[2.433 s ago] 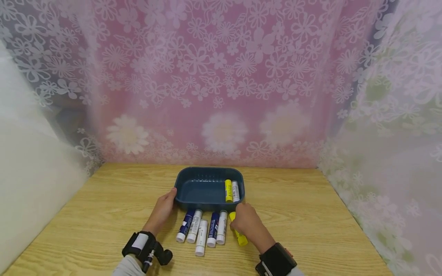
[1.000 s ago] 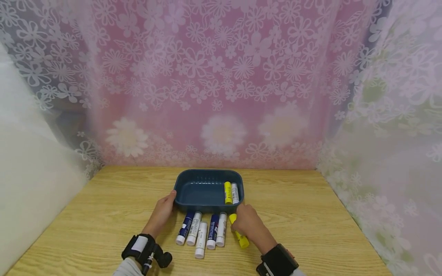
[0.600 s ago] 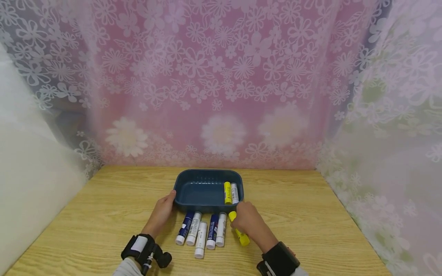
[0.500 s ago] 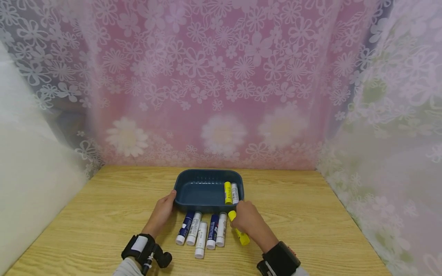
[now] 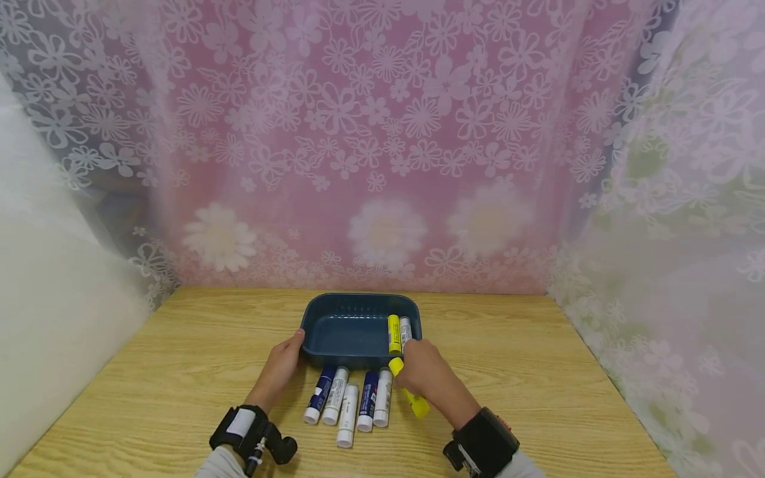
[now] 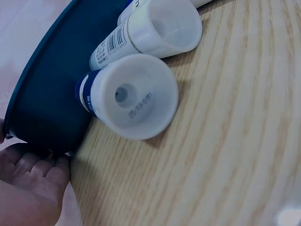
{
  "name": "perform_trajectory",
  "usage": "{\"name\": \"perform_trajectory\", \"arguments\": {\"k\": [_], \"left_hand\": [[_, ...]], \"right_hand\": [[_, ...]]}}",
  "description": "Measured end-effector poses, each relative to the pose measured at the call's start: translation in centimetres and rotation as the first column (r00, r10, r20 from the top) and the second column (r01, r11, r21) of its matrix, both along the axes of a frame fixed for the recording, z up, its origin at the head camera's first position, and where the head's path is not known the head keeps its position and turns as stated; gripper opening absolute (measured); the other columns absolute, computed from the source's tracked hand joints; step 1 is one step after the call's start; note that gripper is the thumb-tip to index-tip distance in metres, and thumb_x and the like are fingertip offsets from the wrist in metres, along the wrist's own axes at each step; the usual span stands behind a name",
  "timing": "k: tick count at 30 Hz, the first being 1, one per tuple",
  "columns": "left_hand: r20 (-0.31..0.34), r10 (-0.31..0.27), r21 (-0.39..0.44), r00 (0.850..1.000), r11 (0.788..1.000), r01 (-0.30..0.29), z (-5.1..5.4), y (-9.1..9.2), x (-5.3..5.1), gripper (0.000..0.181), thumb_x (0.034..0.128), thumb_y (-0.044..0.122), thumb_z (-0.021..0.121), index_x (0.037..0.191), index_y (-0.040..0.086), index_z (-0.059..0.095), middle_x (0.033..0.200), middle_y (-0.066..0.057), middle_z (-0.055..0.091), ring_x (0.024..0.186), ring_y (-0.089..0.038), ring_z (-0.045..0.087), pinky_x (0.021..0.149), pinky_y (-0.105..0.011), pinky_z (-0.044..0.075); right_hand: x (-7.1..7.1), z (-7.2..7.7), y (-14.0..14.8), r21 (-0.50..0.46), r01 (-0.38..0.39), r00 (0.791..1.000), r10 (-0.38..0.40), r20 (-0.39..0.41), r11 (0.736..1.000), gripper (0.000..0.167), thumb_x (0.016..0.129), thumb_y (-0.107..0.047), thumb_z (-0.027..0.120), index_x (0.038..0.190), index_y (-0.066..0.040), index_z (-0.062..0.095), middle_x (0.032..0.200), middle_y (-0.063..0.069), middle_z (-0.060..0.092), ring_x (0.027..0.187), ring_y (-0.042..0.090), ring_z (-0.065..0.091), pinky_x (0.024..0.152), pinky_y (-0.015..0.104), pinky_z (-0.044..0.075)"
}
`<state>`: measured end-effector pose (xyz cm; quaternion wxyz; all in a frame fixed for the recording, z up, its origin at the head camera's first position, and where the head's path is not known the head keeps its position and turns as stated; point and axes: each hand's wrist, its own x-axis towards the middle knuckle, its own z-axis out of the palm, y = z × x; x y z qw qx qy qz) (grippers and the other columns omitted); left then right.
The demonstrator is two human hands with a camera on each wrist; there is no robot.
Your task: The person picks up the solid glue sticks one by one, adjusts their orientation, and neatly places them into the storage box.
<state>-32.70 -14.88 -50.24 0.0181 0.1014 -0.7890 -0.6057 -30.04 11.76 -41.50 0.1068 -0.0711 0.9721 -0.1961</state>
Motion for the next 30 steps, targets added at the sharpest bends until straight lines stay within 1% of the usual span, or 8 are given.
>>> {"name": "perform_trajectory", "arguments": {"k": [6,10,16,23,30], "left_hand": [[0.006,-0.002,0.0,1.0,1.0,0.002,0.0,0.0,0.0,0.066,0.1086,0.049,0.035,0.151,0.0,0.045,0.159,-0.018,0.042,0.15,-0.04,0.032,0.123,-0.058,0.027],[0.009,-0.003,0.0,1.0,1.0,0.003,0.0,0.1,0.0,0.066,0.1085,0.049,0.035,0.151,0.0,0.045,0.158,-0.019,0.042,0.15,-0.04,0.033,0.122,-0.058,0.027],[0.0,-0.003,0.002,1.0,1.0,0.003,0.1,0.0,0.1,0.067,0.1088,0.05,0.034,0.151,-0.001,0.044,0.158,-0.02,0.041,0.15,-0.041,0.032,0.122,-0.058,0.027],[-0.002,0.0,0.0,1.0,1.0,0.0,0.2,-0.1,0.2,0.066,0.1089,0.049,0.035,0.151,-0.001,0.045,0.158,-0.02,0.042,0.15,-0.041,0.032,0.123,-0.058,0.027],[-0.003,-0.001,0.004,1.0,1.0,0.001,0.0,0.0,0.1,0.065,0.1088,0.049,0.036,0.151,-0.001,0.045,0.158,-0.019,0.042,0.15,-0.04,0.032,0.123,-0.058,0.026]], "right_hand": [[0.2,0.5,0.0,-0.025,-0.02,1.0,0.019,-0.013,1.0,0.023,0.08,-0.009,0.083,0.069,-0.002,0.065,0.063,0.006,0.06,0.052,0.015,0.06,0.048,0.023,0.053],[0.1,0.8,0.0,-0.026,-0.013,1.0,0.013,0.006,1.0,0.021,0.08,-0.01,0.084,0.072,-0.001,0.066,0.064,0.006,0.061,0.053,0.015,0.06,0.049,0.023,0.055],[-0.5,1.3,-0.2,-0.005,-0.016,1.0,0.016,0.021,1.0,0.022,0.08,-0.013,0.085,0.077,0.0,0.068,0.067,0.007,0.062,0.055,0.016,0.064,0.05,0.024,0.057],[-0.8,1.6,-0.6,0.008,-0.028,0.999,0.028,0.015,1.0,0.025,0.078,-0.012,0.086,0.074,-0.002,0.064,0.066,0.008,0.062,0.053,0.017,0.064,0.048,0.025,0.056],[-1.3,2.1,-0.9,0.04,-0.044,0.999,0.044,0.003,0.998,0.024,0.08,-0.01,0.083,0.08,0.0,0.061,0.067,0.009,0.06,0.054,0.017,0.063,0.048,0.024,0.056]]}}
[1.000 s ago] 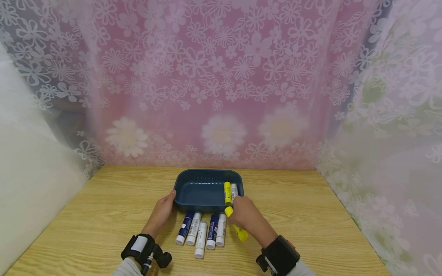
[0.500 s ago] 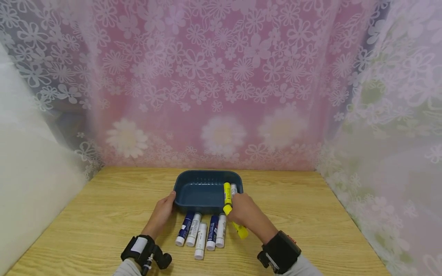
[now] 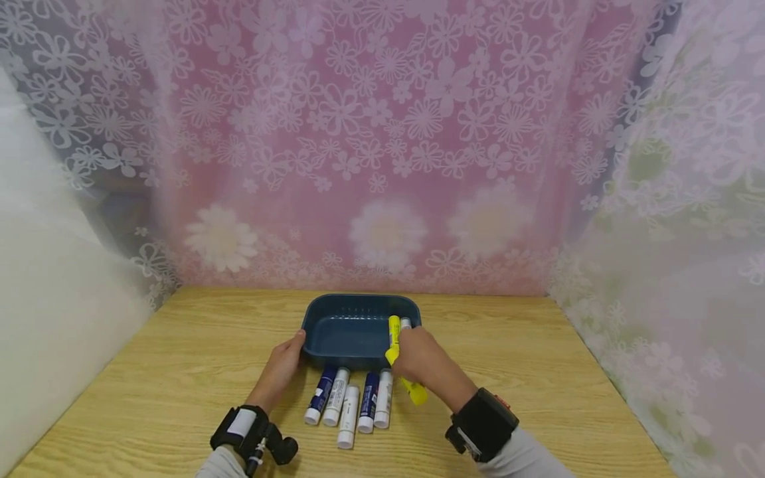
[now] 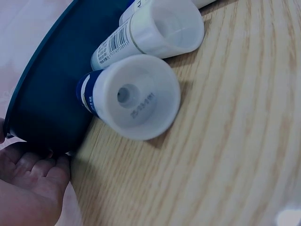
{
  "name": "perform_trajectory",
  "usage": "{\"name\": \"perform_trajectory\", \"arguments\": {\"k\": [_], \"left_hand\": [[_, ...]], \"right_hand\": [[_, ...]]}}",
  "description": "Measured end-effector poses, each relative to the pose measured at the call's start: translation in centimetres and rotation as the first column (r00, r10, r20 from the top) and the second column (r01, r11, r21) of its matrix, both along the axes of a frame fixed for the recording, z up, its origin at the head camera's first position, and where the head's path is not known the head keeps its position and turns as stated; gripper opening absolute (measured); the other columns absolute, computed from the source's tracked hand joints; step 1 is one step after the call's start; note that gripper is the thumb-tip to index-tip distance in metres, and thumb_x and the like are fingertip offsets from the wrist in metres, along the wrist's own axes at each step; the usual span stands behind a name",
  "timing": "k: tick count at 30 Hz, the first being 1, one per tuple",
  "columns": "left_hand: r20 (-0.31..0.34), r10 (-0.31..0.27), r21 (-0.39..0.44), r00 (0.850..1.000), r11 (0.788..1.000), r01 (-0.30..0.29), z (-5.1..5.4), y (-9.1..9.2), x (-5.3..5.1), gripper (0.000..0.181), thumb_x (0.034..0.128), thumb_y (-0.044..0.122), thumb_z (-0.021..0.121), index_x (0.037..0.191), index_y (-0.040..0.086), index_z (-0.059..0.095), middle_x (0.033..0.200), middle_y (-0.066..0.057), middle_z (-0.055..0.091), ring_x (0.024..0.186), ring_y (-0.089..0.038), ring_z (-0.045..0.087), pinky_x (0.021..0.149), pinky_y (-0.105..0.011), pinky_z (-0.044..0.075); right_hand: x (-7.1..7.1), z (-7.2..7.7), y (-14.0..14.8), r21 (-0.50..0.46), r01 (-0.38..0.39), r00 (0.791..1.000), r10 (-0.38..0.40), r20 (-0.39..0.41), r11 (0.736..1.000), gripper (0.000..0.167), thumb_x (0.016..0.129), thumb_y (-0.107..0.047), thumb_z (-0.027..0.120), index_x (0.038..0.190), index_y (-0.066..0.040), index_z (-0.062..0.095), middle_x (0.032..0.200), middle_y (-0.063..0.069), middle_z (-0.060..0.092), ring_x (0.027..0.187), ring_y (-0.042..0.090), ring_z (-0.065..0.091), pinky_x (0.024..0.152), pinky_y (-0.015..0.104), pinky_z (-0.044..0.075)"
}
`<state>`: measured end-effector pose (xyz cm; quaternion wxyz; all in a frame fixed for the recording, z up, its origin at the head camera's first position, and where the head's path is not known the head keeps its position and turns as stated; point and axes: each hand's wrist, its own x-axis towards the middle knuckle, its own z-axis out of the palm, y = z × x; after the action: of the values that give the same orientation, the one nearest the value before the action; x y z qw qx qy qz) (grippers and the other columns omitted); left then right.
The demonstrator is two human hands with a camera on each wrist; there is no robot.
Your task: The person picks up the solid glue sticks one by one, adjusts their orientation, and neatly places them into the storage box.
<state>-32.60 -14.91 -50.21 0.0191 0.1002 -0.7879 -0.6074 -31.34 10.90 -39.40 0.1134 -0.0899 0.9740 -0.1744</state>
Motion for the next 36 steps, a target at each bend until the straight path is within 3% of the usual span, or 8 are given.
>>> {"name": "perform_trajectory", "arguments": {"k": [12,19,36], "left_hand": [[0.017,-0.011,0.025,1.0,1.0,0.011,0.2,0.0,-0.1,0.068,0.1089,0.05,0.034,0.152,-0.001,0.042,0.16,-0.019,0.039,0.151,-0.04,0.03,0.123,-0.058,0.025],[0.012,-0.008,0.025,1.0,1.0,0.008,0.0,-0.1,-0.2,0.067,0.1088,0.05,0.035,0.152,-0.001,0.043,0.16,-0.019,0.039,0.151,-0.04,0.03,0.123,-0.058,0.025],[0.012,-0.002,0.029,1.0,1.0,0.002,-0.3,-0.1,-0.4,0.069,0.1079,0.053,0.036,0.152,0.0,0.043,0.16,-0.018,0.039,0.152,-0.039,0.03,0.123,-0.058,0.025]], "right_hand": [[-0.9,0.2,-0.3,0.026,-0.003,1.0,0.003,-0.028,1.0,0.025,0.079,-0.012,0.085,0.075,0.0,0.063,0.065,0.009,0.061,0.053,0.016,0.064,0.048,0.024,0.057],[-1.2,0.5,-0.5,0.031,-0.021,1.0,0.022,-0.023,0.999,0.025,0.079,-0.011,0.084,0.079,0.0,0.062,0.067,0.009,0.061,0.054,0.017,0.064,0.049,0.024,0.057],[-3.7,0.2,-0.9,0.032,-0.054,0.997,0.056,-0.052,0.998,0.025,0.082,-0.01,0.083,0.084,0.002,0.061,0.069,0.011,0.06,0.053,0.018,0.063,0.048,0.025,0.056]]}}
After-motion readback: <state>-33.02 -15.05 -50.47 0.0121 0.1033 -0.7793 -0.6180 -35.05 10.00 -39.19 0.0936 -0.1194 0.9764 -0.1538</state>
